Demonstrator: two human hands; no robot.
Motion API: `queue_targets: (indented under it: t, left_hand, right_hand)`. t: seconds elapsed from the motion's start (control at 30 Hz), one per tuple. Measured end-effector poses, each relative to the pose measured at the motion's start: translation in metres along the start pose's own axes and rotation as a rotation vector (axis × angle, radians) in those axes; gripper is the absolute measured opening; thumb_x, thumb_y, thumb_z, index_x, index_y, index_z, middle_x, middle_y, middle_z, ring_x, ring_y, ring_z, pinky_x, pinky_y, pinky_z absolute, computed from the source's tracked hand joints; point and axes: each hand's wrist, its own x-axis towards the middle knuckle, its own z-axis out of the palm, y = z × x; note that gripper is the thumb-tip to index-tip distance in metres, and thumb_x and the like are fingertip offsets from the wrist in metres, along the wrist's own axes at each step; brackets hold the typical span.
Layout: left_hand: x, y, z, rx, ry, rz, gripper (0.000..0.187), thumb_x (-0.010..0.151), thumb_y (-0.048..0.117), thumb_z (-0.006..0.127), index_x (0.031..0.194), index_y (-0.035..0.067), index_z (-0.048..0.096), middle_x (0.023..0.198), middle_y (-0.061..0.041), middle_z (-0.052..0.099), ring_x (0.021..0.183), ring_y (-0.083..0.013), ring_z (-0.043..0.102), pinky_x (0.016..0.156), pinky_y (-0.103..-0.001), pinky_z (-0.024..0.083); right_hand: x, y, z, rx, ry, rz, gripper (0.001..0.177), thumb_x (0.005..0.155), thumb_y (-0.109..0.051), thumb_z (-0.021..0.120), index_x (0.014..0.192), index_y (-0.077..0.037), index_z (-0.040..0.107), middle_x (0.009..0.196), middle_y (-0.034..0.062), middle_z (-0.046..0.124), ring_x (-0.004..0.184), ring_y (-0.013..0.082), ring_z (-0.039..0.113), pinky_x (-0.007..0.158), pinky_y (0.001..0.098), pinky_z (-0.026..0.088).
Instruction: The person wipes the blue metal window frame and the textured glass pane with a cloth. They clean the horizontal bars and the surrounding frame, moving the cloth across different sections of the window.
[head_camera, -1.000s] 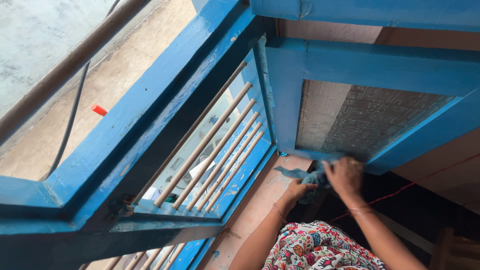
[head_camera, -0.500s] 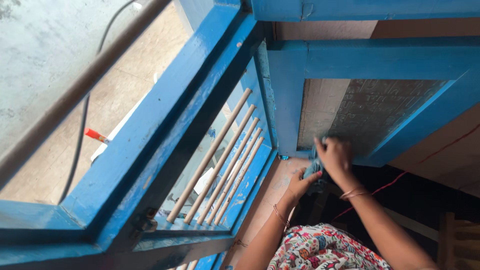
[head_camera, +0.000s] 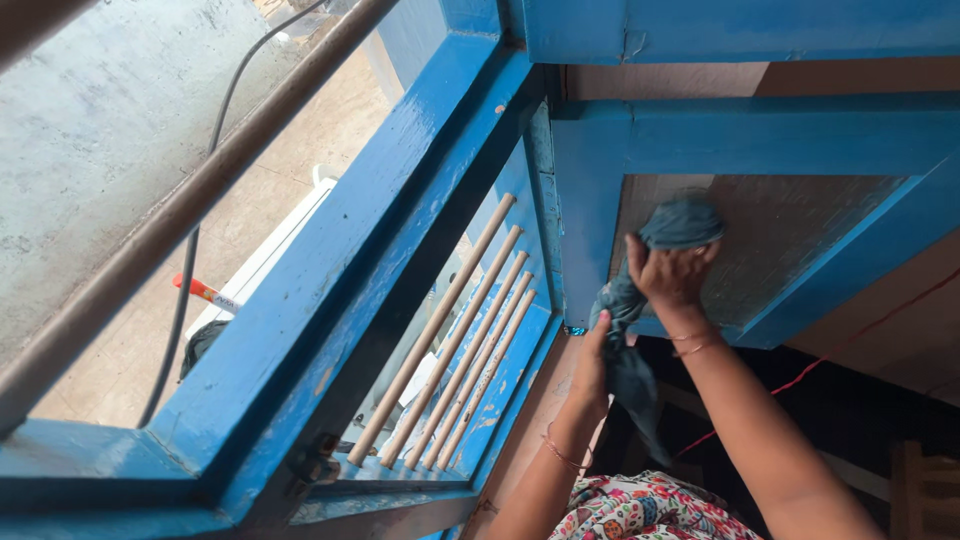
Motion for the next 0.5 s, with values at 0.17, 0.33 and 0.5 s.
queue_targets:
  t: [0.17,0.33,0.5]
  left_hand:
    - [0.037,-0.046,-0.037,0.021,0.193,-0.084,0.038,0.095,0.048,0.064,0.111,0.014,0.07,0.081,-0.001,0.067,0.066,-0.016,0.066,0.062,-0.033,0.057]
    - [0.062,-0.094,-0.063,0.137,0.321,-0.133,0.027,0.092,0.034,0.068,0.106,0.012,0.069,0.083,-0.004,0.069,0.07,-0.0187,0.066,0.059,-0.034,0.053]
    - [0.04,-0.078,-0.005,0.476,0.313,0.545,0.041,0.092,0.016,0.074,0.127,0.002,0.059,0.109,-0.01,0.063,0.098,-0.0223,0.062,0.085,-0.034,0.05]
  right_hand:
    - [-0.076,-0.001,0.006,0.153,-0.458,-0.158,0.049,0.107,-0.052,0.048,0.078,-0.014,0.061,0.07,0.0053,0.058,0.066,0.0238,0.057,0.077,0.0415,0.045]
    - [-0.16,0.007,-0.015,0.194,-0.34,-0.302,0.033,0.093,-0.035,0.054,0.105,-0.009,0.071,0.087,0.0095,0.065,0.085,0.0254,0.065,0.093,0.0407,0.051]
    - [-0.147,0.052,-0.044,0.602,-0.419,-0.027,0.017,0.094,-0.027,0.058,0.094,-0.012,0.068,0.1,0.0099,0.069,0.102,0.0305,0.063,0.092,0.0498,0.044]
